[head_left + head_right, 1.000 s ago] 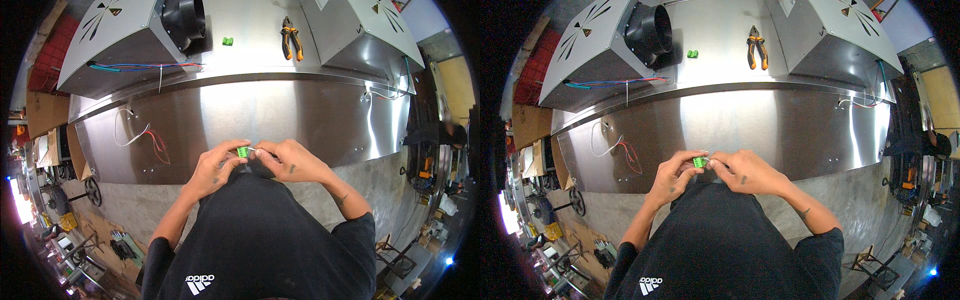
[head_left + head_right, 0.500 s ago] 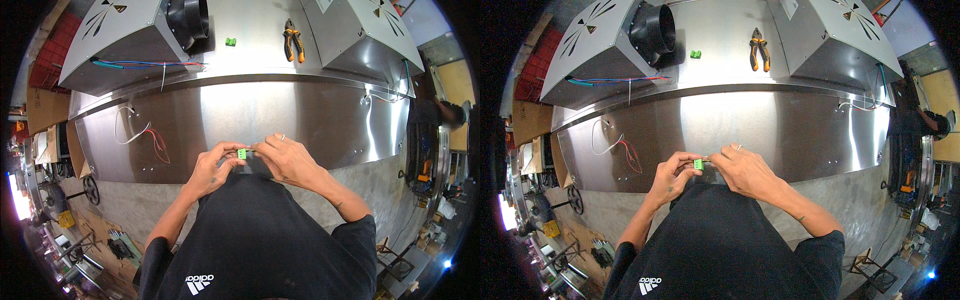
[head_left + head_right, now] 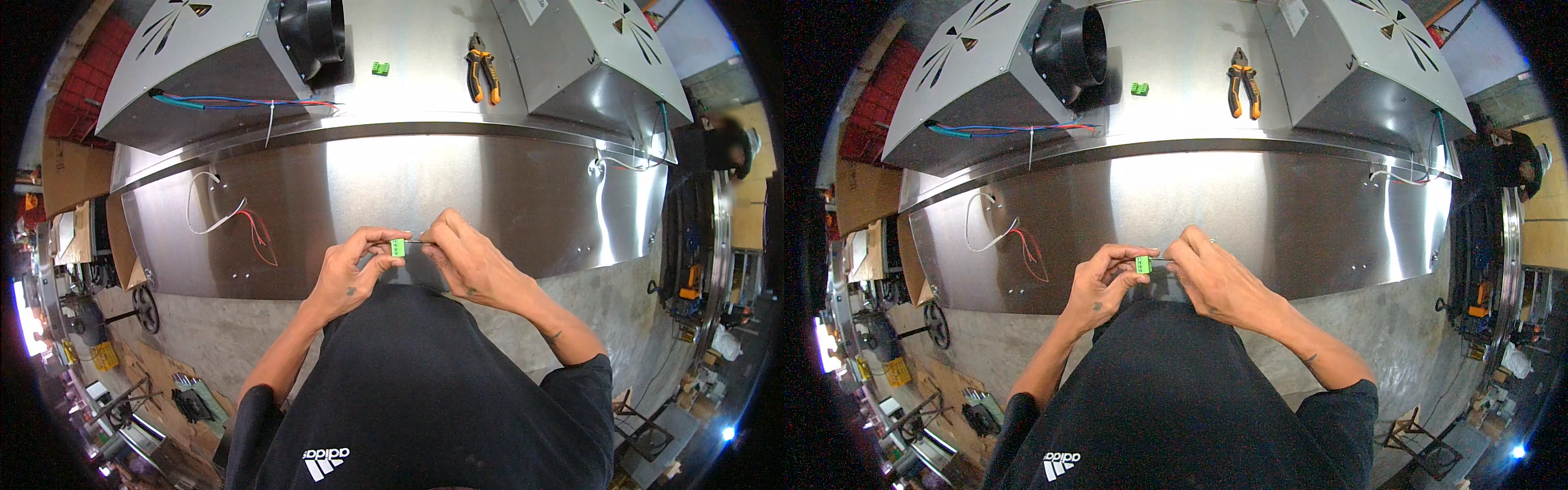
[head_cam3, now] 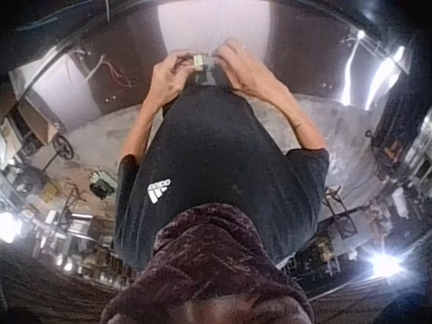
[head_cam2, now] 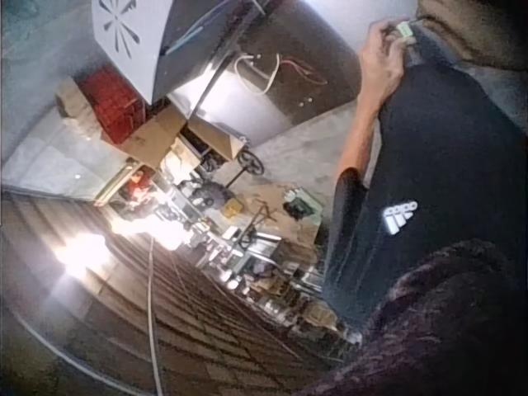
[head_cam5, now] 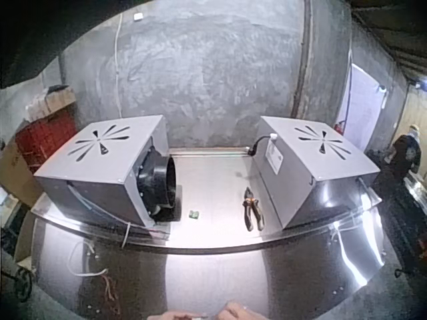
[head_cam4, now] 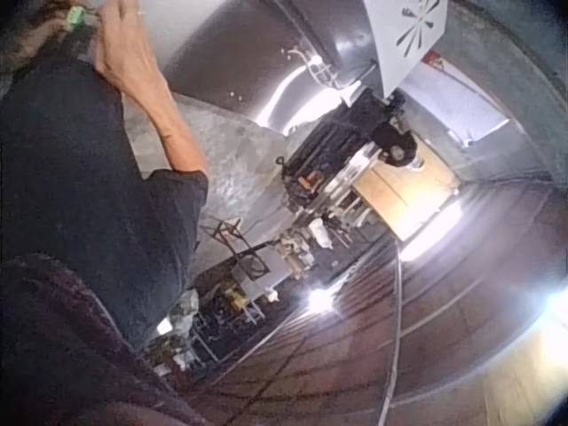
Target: The person strips insulation from several colored wires using wire cutters and then inserts the exposed ends into green terminal blocks. The person repeats this process for multiple wires, securing each connection by hand.
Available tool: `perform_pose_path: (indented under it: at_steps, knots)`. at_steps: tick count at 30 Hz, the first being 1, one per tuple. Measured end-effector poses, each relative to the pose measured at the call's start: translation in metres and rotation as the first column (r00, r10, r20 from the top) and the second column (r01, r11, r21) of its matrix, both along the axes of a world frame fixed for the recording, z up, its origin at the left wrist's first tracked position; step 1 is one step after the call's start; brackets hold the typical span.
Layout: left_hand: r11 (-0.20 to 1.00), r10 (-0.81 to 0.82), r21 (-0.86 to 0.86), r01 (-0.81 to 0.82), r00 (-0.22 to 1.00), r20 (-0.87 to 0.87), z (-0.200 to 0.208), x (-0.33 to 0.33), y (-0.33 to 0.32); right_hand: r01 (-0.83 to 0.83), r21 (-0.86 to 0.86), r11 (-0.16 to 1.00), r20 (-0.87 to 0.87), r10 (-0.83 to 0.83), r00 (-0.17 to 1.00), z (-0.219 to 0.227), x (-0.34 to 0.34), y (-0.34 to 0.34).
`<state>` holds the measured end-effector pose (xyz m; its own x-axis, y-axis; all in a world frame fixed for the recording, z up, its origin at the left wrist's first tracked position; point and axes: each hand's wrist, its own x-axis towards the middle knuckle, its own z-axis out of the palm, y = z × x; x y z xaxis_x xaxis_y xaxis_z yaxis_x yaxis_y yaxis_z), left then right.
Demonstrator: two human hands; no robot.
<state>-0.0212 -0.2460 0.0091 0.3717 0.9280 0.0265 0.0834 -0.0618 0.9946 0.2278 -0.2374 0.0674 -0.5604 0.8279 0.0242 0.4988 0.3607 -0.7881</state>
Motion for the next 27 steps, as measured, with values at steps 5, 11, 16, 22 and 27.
perform_pose_path:
  at_steps: [5,11,16,22,27]
  knots:
    - [1.0,-0.01,0.006,0.01,1.0,-0.017,-0.001,0.0,0.0,0.01,-0.031,0.999,0.018,-0.009,1.0,0.001,0.001,0.0]
    - [1.0,0.006,0.02,-0.006,1.0,-0.007,-0.002,0.003,-0.001,-0.007,0.049,0.999,0.091,0.002,0.996,-0.003,0.003,0.001]
    - [1.0,0.001,0.005,-0.001,0.999,-0.035,0.004,0.002,0.001,0.056,0.054,0.997,0.018,-0.057,0.998,0.002,-0.002,-0.002]
    - [0.999,0.004,0.037,-0.002,0.999,-0.037,0.001,0.001,0.0,-0.024,0.174,0.985,0.058,0.015,0.998,-0.008,0.003,0.005]
    - [0.999,0.012,0.041,-0.011,0.999,-0.031,0.002,0.003,-0.001,-0.008,0.055,0.998,-0.009,0.008,1.0,-0.003,0.003,0.004]
